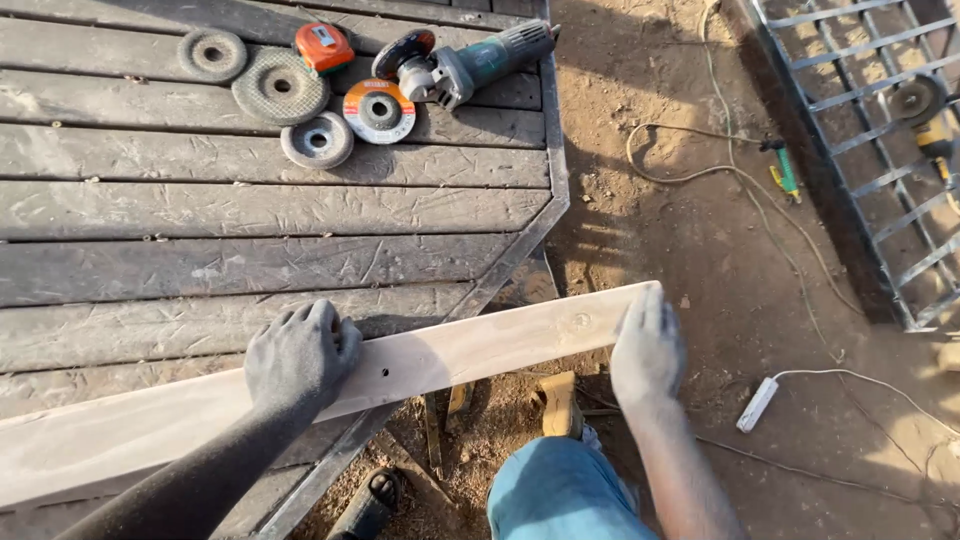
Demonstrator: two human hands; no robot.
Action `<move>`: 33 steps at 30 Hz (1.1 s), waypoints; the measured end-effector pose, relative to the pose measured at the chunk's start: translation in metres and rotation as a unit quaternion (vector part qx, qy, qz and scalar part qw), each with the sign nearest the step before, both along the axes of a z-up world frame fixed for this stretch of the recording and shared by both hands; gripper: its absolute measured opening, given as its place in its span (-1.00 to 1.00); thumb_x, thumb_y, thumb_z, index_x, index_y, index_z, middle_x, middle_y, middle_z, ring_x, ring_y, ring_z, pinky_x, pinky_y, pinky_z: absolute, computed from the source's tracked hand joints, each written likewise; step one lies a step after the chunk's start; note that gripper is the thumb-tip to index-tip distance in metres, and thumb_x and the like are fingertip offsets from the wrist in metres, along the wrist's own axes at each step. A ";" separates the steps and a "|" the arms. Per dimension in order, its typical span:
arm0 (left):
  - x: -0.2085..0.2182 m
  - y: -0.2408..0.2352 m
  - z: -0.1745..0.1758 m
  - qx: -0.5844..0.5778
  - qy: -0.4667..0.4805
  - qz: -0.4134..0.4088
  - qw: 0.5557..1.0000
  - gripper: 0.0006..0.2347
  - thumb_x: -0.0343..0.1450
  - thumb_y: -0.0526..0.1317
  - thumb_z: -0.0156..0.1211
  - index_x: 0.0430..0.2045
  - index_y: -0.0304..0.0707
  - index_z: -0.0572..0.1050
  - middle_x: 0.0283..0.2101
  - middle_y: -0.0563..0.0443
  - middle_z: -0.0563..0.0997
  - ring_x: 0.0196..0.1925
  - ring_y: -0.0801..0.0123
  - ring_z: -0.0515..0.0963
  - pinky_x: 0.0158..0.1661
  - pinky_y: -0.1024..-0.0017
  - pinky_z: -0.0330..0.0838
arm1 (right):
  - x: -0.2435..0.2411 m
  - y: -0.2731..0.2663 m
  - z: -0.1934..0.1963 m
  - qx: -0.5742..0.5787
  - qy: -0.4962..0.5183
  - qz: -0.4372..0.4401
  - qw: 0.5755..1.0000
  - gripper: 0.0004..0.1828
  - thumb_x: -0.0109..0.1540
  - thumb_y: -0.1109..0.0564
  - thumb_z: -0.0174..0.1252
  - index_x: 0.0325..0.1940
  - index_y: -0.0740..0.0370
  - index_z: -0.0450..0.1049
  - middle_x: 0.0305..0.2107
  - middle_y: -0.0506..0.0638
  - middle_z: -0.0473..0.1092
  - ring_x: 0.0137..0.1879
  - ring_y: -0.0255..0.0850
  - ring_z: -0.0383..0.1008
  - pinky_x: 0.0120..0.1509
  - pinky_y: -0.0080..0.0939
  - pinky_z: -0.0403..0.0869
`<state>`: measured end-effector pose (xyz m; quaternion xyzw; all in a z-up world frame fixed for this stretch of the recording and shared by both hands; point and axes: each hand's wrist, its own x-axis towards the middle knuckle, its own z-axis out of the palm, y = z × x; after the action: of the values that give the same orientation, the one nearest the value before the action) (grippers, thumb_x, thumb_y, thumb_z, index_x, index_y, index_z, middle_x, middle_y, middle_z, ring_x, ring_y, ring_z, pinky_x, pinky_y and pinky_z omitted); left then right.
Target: Manual sanding of a wooden plank using a sanding block to smooth the surface and edges.
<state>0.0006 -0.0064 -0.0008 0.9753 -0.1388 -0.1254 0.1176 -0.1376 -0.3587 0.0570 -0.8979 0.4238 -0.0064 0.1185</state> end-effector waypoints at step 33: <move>0.002 0.002 -0.004 -0.033 -0.006 -0.014 0.999 -0.77 0.40 0.03 0.02 -0.55 -0.04 0.43 -0.41 -0.09 0.63 -0.19 0.05 0.69 -0.15 0.18 0.51 | 0.004 0.001 -0.042 -0.071 0.137 0.071 0.985 -0.34 0.34 0.29 -0.29 0.58 0.26 0.04 0.51 0.21 0.02 0.44 0.24 0.21 0.27 0.24 0.47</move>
<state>0.0025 -0.0046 -0.0053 0.9696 -0.1567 -0.1167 0.1471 -0.1333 -0.3575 0.0152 -0.9243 0.3696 0.0950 -0.0050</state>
